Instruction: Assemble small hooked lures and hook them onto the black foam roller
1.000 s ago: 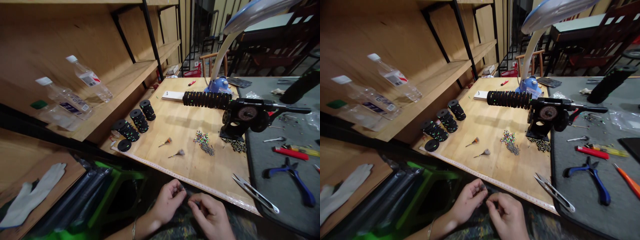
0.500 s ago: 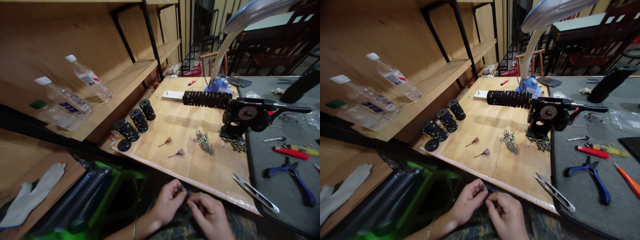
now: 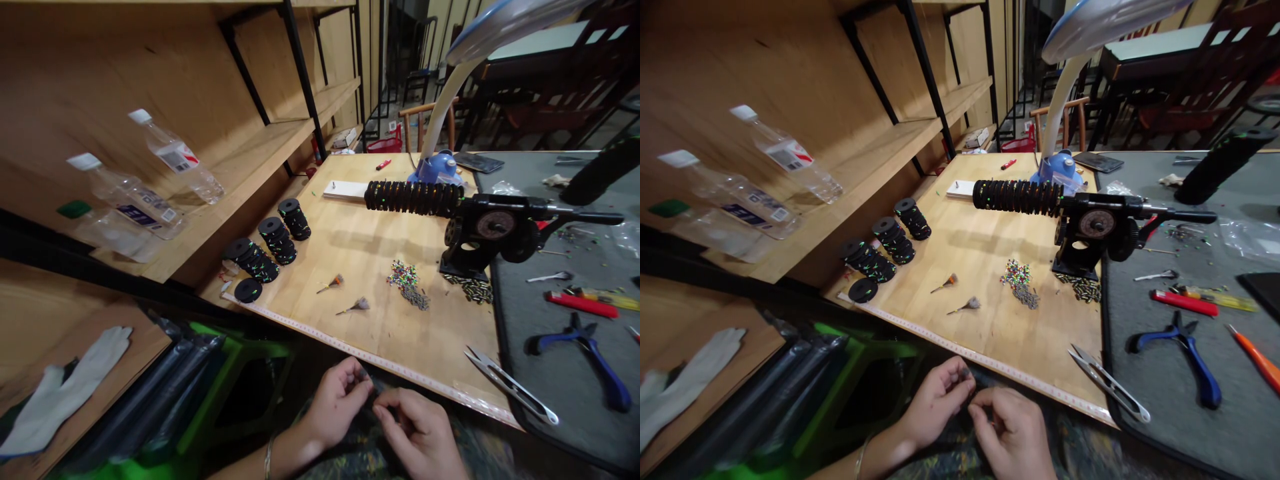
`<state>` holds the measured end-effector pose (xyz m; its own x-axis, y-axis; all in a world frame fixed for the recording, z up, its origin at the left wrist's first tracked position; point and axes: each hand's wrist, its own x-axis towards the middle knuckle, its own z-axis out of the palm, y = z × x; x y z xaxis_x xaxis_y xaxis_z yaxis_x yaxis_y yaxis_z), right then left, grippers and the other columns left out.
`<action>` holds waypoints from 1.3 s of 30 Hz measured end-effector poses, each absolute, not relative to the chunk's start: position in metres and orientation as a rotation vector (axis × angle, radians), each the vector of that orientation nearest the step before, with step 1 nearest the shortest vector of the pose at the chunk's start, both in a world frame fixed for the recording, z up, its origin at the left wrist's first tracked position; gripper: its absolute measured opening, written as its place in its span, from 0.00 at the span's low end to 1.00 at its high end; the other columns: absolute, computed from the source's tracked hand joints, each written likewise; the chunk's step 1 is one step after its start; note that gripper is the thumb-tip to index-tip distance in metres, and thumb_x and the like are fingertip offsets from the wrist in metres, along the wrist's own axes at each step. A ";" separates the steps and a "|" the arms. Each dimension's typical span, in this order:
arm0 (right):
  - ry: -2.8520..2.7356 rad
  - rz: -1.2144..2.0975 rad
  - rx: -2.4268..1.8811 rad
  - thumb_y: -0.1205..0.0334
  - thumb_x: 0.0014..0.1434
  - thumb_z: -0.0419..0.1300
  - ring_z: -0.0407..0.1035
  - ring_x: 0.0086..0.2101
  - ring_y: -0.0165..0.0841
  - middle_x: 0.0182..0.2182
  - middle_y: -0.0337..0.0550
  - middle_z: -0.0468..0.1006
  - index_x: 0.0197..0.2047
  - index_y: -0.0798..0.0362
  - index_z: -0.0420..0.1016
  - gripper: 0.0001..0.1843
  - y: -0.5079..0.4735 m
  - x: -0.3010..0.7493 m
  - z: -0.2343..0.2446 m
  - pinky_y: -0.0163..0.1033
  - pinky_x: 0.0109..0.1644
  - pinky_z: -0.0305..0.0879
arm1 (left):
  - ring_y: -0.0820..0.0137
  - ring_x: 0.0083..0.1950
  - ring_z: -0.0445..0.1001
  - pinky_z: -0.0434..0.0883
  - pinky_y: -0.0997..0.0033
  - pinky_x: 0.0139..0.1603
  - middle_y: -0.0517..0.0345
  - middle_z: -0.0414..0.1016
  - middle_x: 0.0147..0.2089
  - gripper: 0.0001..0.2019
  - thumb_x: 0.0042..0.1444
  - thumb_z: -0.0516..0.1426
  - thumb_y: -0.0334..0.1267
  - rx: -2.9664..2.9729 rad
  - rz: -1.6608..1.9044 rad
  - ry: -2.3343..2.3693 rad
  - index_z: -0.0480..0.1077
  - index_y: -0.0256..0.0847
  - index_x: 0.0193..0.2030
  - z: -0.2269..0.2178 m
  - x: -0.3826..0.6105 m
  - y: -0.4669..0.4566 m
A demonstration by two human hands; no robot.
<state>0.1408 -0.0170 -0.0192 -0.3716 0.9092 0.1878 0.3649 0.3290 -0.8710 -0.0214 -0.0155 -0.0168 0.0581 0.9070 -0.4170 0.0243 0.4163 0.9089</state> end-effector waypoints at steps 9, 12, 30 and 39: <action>-1.878 1.001 -1.153 0.61 0.60 0.56 0.65 0.19 0.27 0.21 0.36 0.76 0.30 0.51 0.77 0.10 -0.016 0.141 -0.028 0.29 0.24 0.60 | 0.77 0.24 0.58 0.58 0.77 0.27 0.66 0.61 0.23 0.13 0.51 0.61 0.44 0.907 0.845 1.336 0.63 0.39 0.27 -0.015 -0.020 -0.017; -1.871 1.008 -1.162 0.61 0.60 0.56 0.65 0.19 0.27 0.21 0.36 0.77 0.31 0.51 0.77 0.10 -0.016 0.141 -0.030 0.29 0.23 0.60 | 0.77 0.24 0.57 0.58 0.76 0.27 0.66 0.61 0.23 0.13 0.52 0.61 0.44 0.911 0.845 1.335 0.63 0.39 0.27 -0.016 -0.021 -0.016; -1.918 0.986 -1.120 0.61 0.60 0.56 0.64 0.18 0.28 0.19 0.37 0.75 0.29 0.51 0.77 0.11 -0.015 0.140 -0.014 0.30 0.24 0.60 | 0.77 0.26 0.58 0.59 0.76 0.28 0.65 0.62 0.25 0.13 0.53 0.61 0.44 0.937 0.832 1.337 0.64 0.39 0.28 -0.016 -0.022 -0.016; -1.934 1.011 -1.147 0.61 0.61 0.55 0.65 0.19 0.28 0.20 0.37 0.75 0.30 0.52 0.77 0.12 -0.015 0.141 -0.021 0.30 0.25 0.60 | 0.76 0.26 0.59 0.59 0.76 0.29 0.65 0.61 0.24 0.13 0.52 0.61 0.44 0.940 0.838 1.331 0.63 0.39 0.28 -0.013 -0.021 -0.015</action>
